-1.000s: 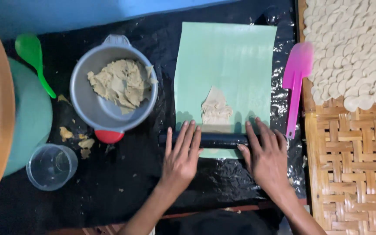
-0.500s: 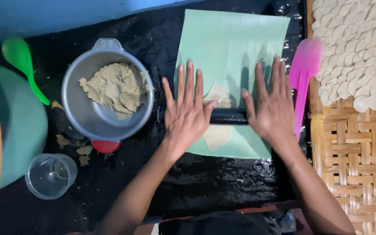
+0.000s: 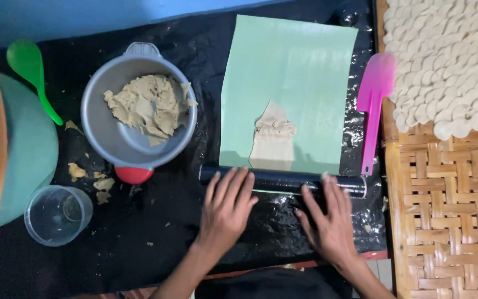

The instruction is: The person uses a spatula and a rolling pin to flatten dough on a mat, then uses a small circular cutter to press out dough rounds.

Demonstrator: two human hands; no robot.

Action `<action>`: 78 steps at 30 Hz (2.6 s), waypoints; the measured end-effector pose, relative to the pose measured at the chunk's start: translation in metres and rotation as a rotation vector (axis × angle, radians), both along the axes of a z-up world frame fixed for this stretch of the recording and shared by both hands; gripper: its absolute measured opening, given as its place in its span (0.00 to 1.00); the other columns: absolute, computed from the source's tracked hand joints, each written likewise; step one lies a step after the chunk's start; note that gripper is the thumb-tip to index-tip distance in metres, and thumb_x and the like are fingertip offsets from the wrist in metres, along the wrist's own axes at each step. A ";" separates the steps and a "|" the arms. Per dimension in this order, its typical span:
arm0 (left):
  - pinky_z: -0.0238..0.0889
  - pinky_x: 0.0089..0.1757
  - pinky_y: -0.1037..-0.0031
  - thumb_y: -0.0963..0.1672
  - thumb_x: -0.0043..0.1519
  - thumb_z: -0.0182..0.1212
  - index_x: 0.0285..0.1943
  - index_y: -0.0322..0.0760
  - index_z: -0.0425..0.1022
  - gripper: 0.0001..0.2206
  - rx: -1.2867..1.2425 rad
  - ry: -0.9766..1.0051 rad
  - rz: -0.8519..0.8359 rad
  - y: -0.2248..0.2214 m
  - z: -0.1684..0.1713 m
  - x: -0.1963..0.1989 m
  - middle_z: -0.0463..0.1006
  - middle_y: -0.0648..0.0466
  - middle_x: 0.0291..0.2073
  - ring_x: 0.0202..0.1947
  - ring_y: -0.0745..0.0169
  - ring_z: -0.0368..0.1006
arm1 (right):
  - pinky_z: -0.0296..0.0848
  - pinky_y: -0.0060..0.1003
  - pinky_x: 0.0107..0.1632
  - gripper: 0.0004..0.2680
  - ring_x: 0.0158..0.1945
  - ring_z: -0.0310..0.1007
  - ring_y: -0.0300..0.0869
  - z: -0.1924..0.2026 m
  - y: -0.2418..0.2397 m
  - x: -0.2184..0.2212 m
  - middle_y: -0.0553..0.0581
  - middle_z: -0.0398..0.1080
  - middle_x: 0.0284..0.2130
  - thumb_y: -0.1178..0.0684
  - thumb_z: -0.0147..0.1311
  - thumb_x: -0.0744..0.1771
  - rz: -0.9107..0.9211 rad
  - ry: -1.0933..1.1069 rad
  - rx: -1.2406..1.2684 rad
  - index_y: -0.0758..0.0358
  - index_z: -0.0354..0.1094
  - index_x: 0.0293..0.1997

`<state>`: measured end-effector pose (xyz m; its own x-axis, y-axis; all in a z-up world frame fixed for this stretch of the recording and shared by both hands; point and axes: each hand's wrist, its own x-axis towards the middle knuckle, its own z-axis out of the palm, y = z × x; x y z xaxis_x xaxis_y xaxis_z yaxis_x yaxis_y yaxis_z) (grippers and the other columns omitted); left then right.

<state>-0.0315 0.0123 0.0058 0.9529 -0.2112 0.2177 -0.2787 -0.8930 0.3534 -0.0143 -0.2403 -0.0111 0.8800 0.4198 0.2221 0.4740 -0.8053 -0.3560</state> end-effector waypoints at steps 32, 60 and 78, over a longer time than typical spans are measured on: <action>0.58 0.58 0.51 0.46 0.59 0.65 0.64 0.36 0.72 0.23 0.030 -0.005 -0.063 0.014 0.028 0.053 0.73 0.46 0.49 0.53 0.48 0.69 | 0.65 0.53 0.61 0.19 0.60 0.67 0.59 0.039 0.002 0.092 0.68 0.65 0.63 0.48 0.56 0.67 0.050 0.010 -0.023 0.63 0.66 0.65; 0.35 0.69 0.38 0.51 0.69 0.51 0.77 0.22 0.55 0.32 0.125 0.121 0.095 -0.002 -0.007 0.078 0.54 0.38 0.77 0.78 0.43 0.47 | 0.47 0.58 0.75 0.24 0.77 0.47 0.64 0.015 0.014 0.107 0.75 0.49 0.74 0.47 0.41 0.71 -0.076 0.109 -0.144 0.71 0.51 0.76; 0.48 0.65 0.46 0.45 0.62 0.61 0.74 0.29 0.60 0.30 0.007 0.165 0.049 -0.015 0.021 -0.032 0.60 0.44 0.72 0.73 0.45 0.55 | 0.55 0.54 0.69 0.22 0.71 0.57 0.60 0.033 -0.010 -0.012 0.70 0.57 0.68 0.49 0.54 0.66 -0.028 0.113 -0.074 0.67 0.60 0.68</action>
<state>-0.0631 -0.0030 0.0271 0.9848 -0.1643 0.0564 -0.1733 -0.9069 0.3841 -0.0259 -0.2499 0.0218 0.9094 0.4060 0.0901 0.4110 -0.8440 -0.3445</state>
